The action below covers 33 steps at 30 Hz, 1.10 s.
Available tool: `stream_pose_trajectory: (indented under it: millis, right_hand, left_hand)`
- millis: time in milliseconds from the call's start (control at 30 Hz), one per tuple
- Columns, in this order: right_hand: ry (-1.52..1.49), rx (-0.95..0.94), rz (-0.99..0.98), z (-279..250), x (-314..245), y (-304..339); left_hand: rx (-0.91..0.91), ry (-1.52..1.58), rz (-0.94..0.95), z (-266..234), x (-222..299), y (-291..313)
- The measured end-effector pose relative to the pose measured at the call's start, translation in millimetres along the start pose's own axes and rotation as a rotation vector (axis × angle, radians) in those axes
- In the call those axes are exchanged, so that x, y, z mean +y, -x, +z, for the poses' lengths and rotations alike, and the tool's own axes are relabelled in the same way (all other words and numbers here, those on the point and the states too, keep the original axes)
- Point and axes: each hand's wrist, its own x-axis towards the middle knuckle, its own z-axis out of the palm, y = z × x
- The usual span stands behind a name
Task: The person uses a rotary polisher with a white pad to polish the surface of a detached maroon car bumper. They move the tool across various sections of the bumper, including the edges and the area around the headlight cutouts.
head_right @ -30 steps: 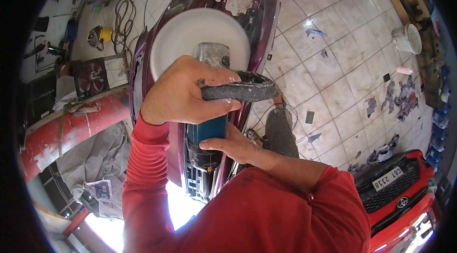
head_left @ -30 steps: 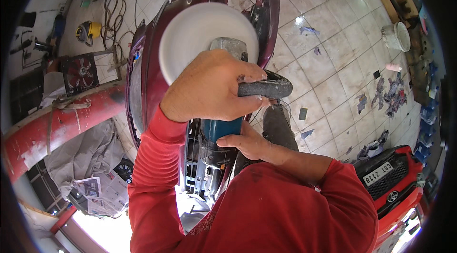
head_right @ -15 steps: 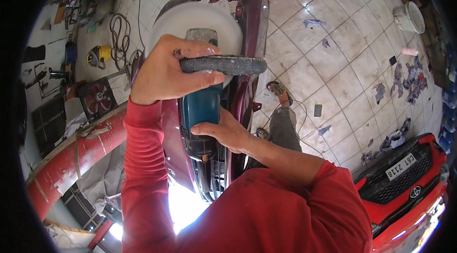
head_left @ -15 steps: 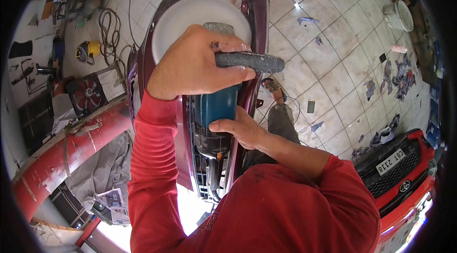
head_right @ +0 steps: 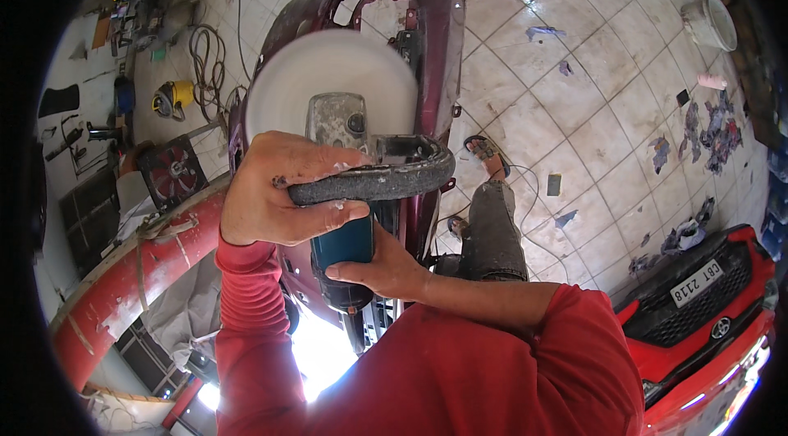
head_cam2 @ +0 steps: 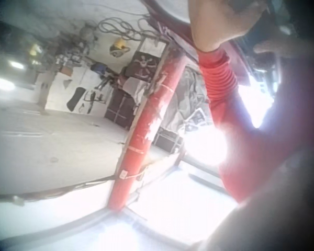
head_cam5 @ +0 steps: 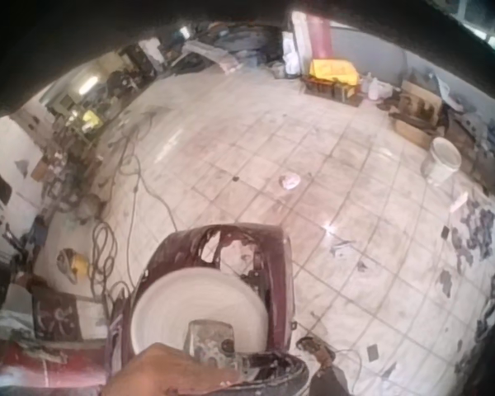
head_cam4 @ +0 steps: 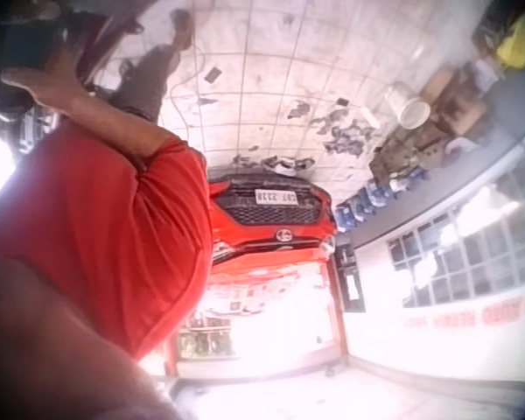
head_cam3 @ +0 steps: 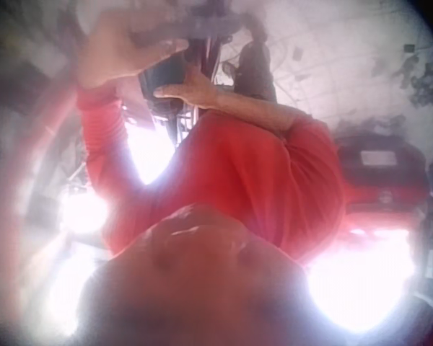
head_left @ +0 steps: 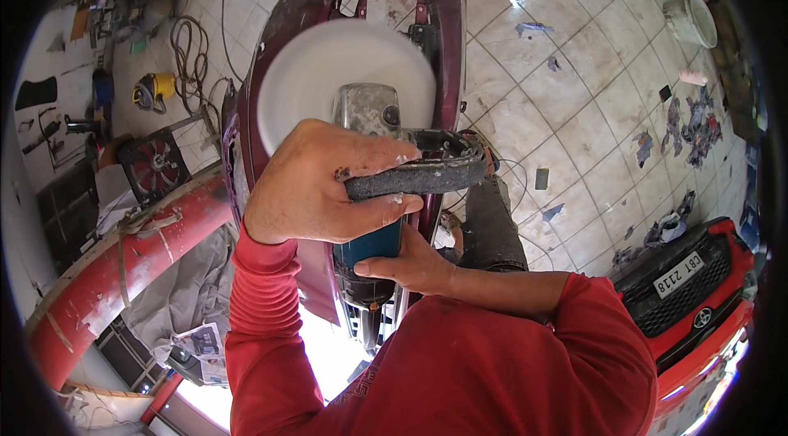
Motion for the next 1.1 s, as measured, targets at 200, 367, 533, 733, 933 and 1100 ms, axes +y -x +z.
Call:
stream_pose_trajectory:
  millis: [200, 367, 533, 733, 933, 1100]
  right_hand:
    - [-0.037, 0.064, -0.046, -4.8, -17.8, -5.9]
    - [0.105, 0.058, -0.091, -13.4, -23.5, -8.9]
    - [0.092, -0.008, -0.074, -30.3, -36.5, -13.6]
    - [0.034, 0.044, 0.033, -34.1, -46.6, -20.2]
    - [0.012, 0.082, -0.021, -45.6, -46.0, -33.8]
    - [-0.070, 0.057, 0.015, -49.2, -47.6, -39.5]
  left_hand:
    - [0.062, 0.035, 0.019, -6.0, -3.1, -8.2]
    - [0.054, 0.000, 0.099, -10.7, -5.5, -14.6]
    - [0.080, 0.131, -0.086, -6.5, -2.0, -17.7]
    - [0.214, 0.098, -0.029, 4.6, -25.8, -37.9]
    - [0.169, 0.009, -0.031, -5.6, -29.6, -56.6]
    - [0.134, 0.008, -0.218, -11.0, -17.2, -62.8]
